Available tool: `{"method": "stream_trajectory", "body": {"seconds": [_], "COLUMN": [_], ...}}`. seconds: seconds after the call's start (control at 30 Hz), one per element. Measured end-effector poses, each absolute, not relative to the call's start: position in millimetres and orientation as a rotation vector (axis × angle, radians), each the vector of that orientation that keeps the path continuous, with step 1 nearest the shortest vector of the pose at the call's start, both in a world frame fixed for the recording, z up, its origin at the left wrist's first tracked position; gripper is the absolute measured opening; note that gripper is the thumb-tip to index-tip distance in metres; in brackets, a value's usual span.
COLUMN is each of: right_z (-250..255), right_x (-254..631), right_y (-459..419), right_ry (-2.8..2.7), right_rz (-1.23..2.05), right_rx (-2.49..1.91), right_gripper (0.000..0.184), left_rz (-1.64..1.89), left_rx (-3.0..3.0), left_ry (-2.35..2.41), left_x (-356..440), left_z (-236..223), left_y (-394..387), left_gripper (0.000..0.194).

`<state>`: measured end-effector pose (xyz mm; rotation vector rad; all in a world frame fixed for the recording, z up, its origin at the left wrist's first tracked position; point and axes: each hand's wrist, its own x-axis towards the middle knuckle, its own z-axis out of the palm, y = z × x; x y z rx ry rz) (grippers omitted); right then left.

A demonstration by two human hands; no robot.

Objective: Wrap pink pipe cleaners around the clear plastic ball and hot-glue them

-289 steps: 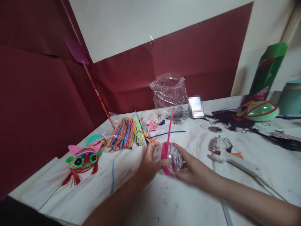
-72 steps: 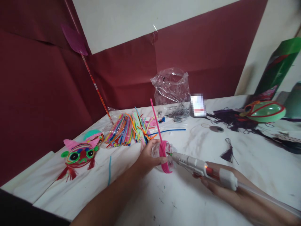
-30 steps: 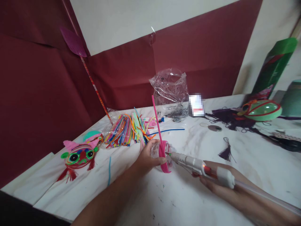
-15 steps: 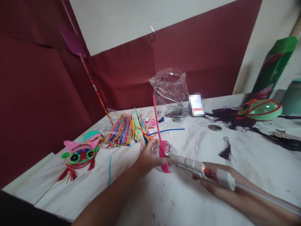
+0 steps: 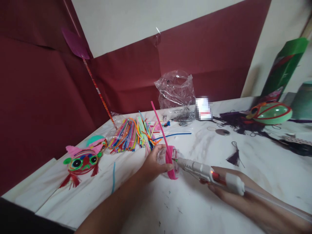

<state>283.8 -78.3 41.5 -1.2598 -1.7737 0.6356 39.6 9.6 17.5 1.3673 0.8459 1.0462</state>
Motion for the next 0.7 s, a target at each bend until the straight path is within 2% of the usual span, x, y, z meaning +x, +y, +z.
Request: {"method": "stream_trajectory", "body": {"seconds": [0.27,0.5,0.7], "right_z": [43,32,29], "right_x": [286,287,288], "right_y": [-79,-73,-71], "right_ry": [-1.810,-1.754,-1.745], "right_rz": [0.636,0.696,0.750], "right_rx": [-1.257,-1.221,-1.230], "right_gripper": [0.017,0.017,0.018], "left_rz": [1.083,1.057,1.057], "left_rx": [1.354,1.383,1.385], "left_ry": [0.856,0.816,0.865], "left_x": [40,39,38], "left_z": [13,11,10], "left_y": [12,14,13], "left_gripper": [0.081,0.073,0.080]}}
